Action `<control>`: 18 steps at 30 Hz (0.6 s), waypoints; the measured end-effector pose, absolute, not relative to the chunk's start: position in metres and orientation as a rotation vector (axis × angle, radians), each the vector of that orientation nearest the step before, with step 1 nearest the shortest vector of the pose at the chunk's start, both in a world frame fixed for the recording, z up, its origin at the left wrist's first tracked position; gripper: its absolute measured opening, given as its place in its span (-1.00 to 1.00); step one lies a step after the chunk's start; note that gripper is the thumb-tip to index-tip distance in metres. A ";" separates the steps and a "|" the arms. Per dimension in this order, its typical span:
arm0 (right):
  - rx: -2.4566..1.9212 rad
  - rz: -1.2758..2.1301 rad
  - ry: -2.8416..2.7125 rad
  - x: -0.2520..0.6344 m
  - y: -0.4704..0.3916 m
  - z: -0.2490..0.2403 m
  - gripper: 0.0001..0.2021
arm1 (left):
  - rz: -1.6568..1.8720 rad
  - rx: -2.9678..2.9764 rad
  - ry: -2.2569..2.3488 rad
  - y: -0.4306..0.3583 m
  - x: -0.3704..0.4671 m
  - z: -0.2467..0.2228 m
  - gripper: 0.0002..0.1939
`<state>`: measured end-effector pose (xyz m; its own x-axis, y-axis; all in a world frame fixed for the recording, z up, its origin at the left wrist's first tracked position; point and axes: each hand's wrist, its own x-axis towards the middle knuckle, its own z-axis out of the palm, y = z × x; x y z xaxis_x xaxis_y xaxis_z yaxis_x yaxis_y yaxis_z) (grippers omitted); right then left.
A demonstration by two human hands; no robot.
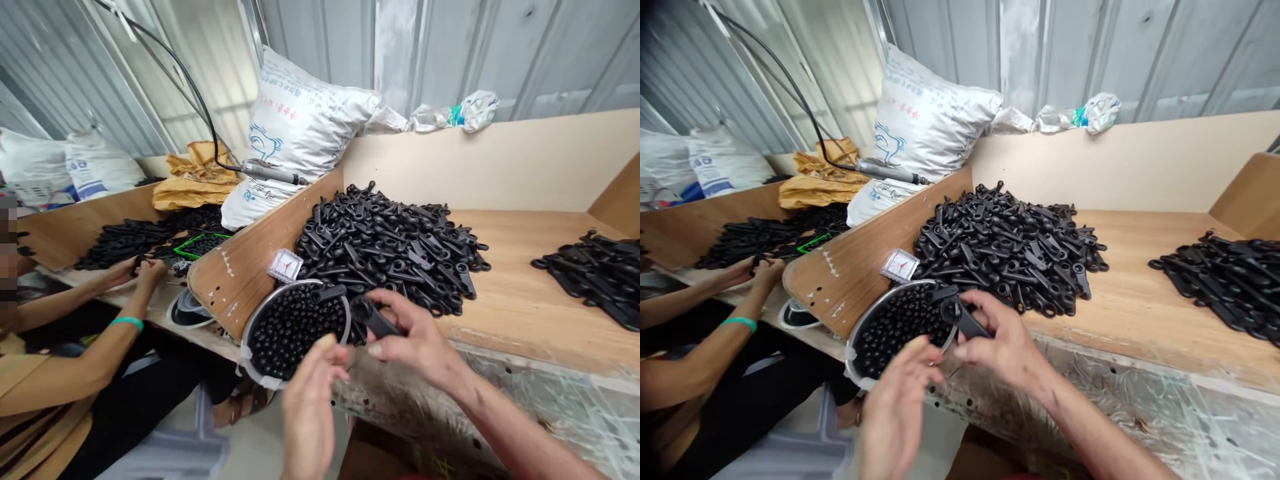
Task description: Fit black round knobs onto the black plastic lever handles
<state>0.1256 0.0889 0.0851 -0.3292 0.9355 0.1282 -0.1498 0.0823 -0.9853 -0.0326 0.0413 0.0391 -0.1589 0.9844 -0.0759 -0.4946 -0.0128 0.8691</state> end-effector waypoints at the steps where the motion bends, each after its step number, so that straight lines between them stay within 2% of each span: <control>1: -0.909 1.369 -1.461 0.134 0.080 0.079 -0.53 | 1.443 0.731 0.868 0.047 -0.018 0.035 -0.58; 5: -1.167 0.883 -1.763 0.161 0.062 0.047 -0.64 | 1.111 0.780 0.581 0.053 0.037 0.024 -0.62; 9: -1.371 0.244 -2.014 0.179 0.063 0.026 -0.66 | 1.079 0.530 0.547 0.057 0.072 0.018 -0.70; 11: -1.432 0.187 -2.085 0.186 0.064 0.023 -0.69 | 1.022 0.416 0.594 0.062 0.082 0.015 -0.71; 14: -1.403 0.325 -2.138 0.197 0.062 0.023 -0.74 | 0.939 0.416 0.667 0.070 0.087 0.009 -0.71; 18: -1.350 0.410 -1.952 0.217 0.063 0.020 -0.71 | 0.941 0.583 0.796 0.082 0.083 0.007 -0.73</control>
